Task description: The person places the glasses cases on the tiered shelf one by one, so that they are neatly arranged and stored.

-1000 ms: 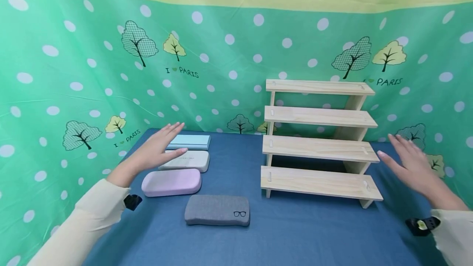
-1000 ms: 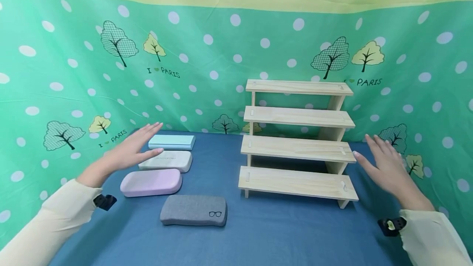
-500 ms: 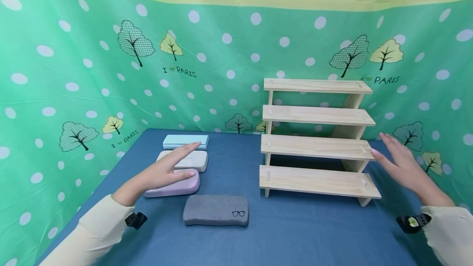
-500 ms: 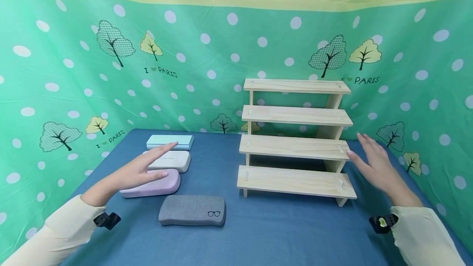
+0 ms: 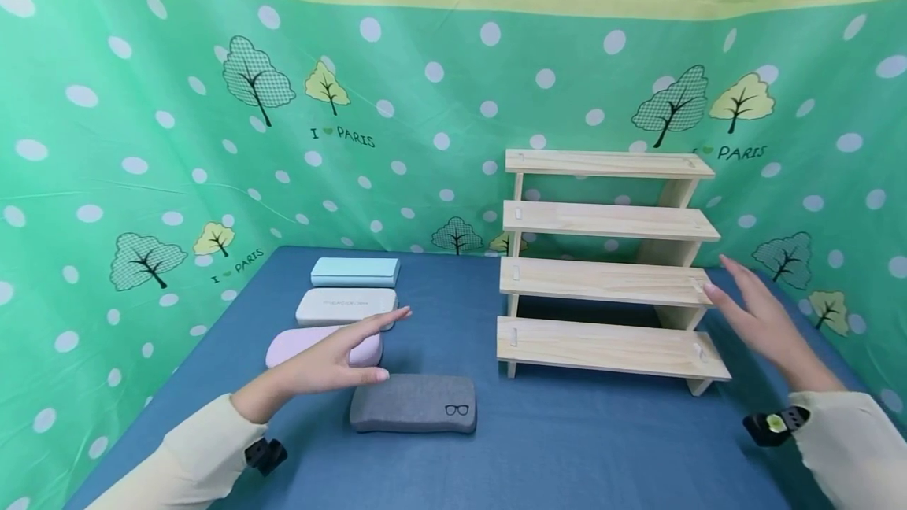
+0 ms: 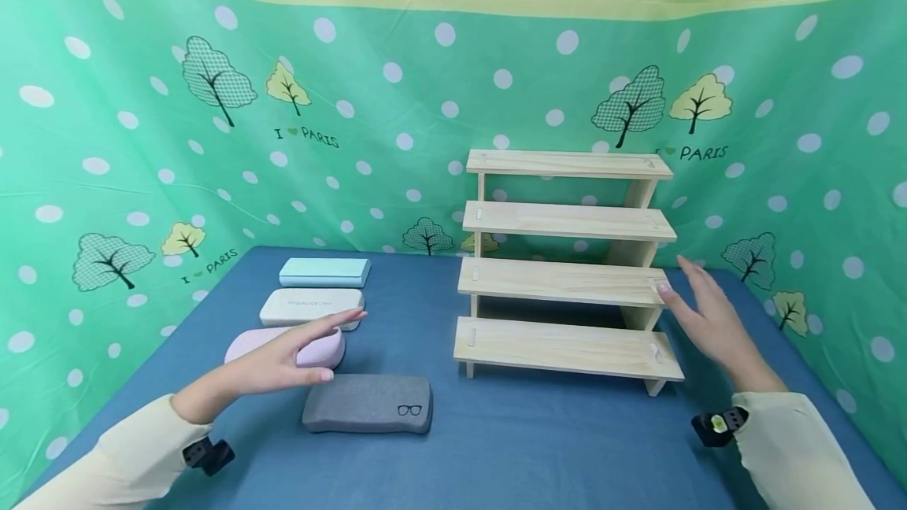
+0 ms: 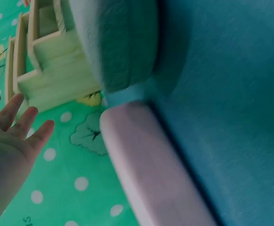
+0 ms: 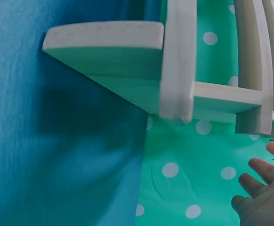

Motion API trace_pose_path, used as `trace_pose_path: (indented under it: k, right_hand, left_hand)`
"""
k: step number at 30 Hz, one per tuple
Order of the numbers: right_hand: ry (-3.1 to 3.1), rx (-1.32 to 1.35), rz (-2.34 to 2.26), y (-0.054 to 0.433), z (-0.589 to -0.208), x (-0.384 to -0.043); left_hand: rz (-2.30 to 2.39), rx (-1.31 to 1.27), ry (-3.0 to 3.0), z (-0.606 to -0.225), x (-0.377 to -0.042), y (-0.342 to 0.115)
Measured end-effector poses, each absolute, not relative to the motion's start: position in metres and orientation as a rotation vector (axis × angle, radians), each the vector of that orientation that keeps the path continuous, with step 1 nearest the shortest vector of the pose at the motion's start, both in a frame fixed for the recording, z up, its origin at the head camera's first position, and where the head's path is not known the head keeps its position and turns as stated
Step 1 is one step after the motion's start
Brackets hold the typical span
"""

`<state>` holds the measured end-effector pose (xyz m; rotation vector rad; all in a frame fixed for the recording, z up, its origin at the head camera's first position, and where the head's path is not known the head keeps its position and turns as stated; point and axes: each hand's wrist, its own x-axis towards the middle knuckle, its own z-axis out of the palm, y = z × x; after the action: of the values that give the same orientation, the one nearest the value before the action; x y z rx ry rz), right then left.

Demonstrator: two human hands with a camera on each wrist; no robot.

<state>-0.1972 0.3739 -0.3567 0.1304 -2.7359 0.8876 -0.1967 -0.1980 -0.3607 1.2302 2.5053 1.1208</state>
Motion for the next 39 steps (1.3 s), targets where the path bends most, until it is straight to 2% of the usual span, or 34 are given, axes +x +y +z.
trace_pose_path:
  k: [15, 28, 39]
  right_hand:
    - [-2.682, 0.072, 0.995, 0.365, -0.362, -0.199]
    - [-2.606, -0.012, 1.319, 0.356, -0.363, -0.208]
    - [-2.57, -0.1, 1.476, 0.35, -0.366, -0.215]
  left_hand:
    - [1.318, 1.145, 2.173, -0.389, -0.189, -0.197]
    - [1.376, 1.013, 2.192, -0.401, -0.189, -0.208]
    - [1.348, 1.005, 2.138, -0.412, -0.194, -0.212]
